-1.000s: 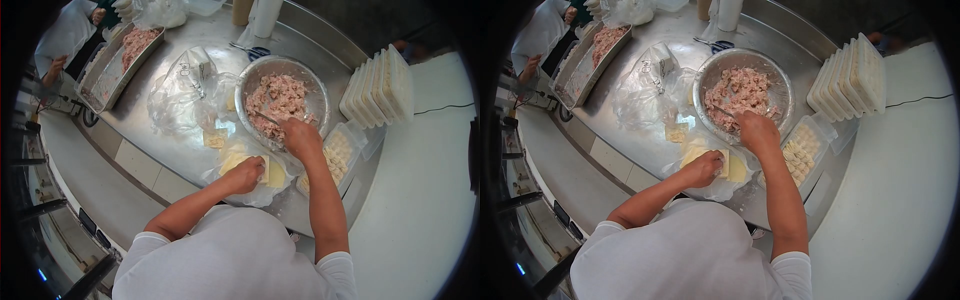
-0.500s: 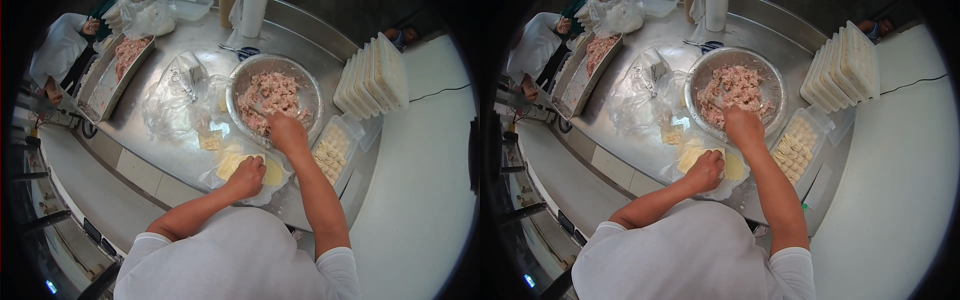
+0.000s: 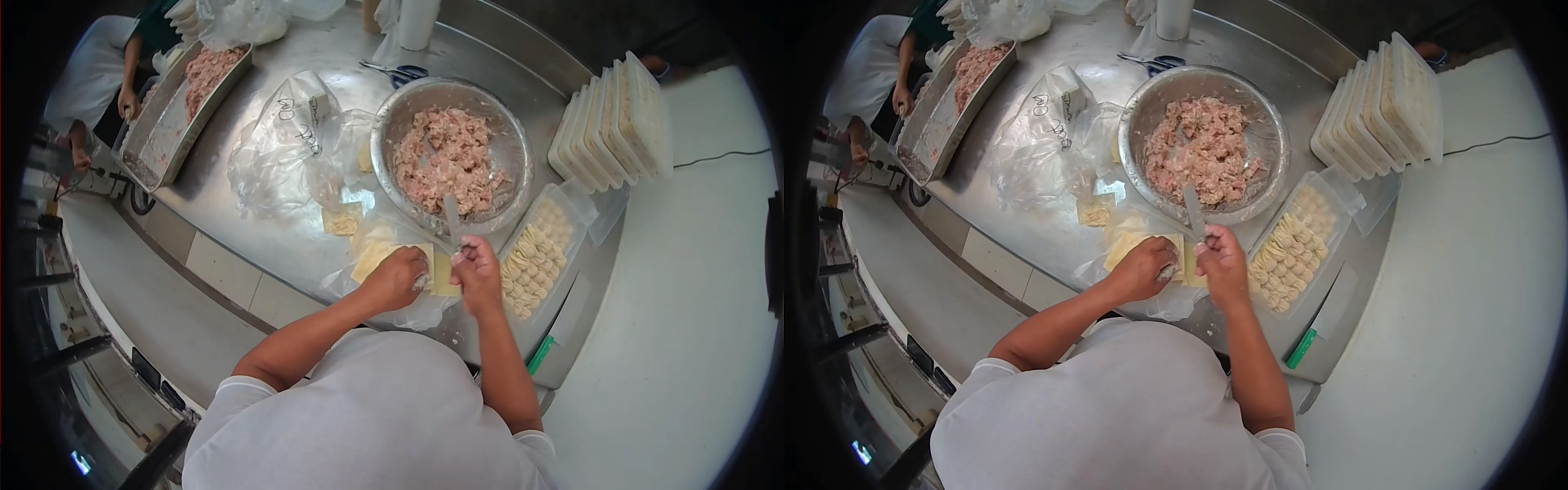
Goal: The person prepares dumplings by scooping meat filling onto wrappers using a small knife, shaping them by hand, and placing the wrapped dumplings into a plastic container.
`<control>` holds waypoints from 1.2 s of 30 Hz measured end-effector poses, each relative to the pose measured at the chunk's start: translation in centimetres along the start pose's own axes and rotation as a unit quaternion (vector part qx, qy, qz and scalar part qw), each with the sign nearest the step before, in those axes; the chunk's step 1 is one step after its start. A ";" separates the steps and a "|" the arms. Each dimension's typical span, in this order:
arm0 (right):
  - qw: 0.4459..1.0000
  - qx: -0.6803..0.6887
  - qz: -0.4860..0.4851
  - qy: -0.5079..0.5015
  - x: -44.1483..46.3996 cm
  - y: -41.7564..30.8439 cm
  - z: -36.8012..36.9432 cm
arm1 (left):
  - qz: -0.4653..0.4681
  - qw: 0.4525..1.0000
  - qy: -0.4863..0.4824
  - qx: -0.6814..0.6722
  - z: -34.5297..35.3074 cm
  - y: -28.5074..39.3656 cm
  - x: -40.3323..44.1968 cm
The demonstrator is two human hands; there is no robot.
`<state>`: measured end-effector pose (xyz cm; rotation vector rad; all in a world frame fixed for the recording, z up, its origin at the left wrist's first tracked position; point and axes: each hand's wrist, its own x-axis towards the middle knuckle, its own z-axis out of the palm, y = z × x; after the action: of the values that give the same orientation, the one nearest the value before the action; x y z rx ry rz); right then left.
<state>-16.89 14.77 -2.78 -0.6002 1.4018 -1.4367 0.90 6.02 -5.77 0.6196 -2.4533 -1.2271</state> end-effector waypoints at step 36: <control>0.821 -0.493 -0.289 0.011 -4.3 -8.5 3.1 | -0.097 0.606 0.230 -0.755 -9.9 5.9 2.7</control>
<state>-15.19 15.71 7.04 -1.7946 2.0649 -1.0257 1.84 1.12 4.92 0.4776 -0.3461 -2.1976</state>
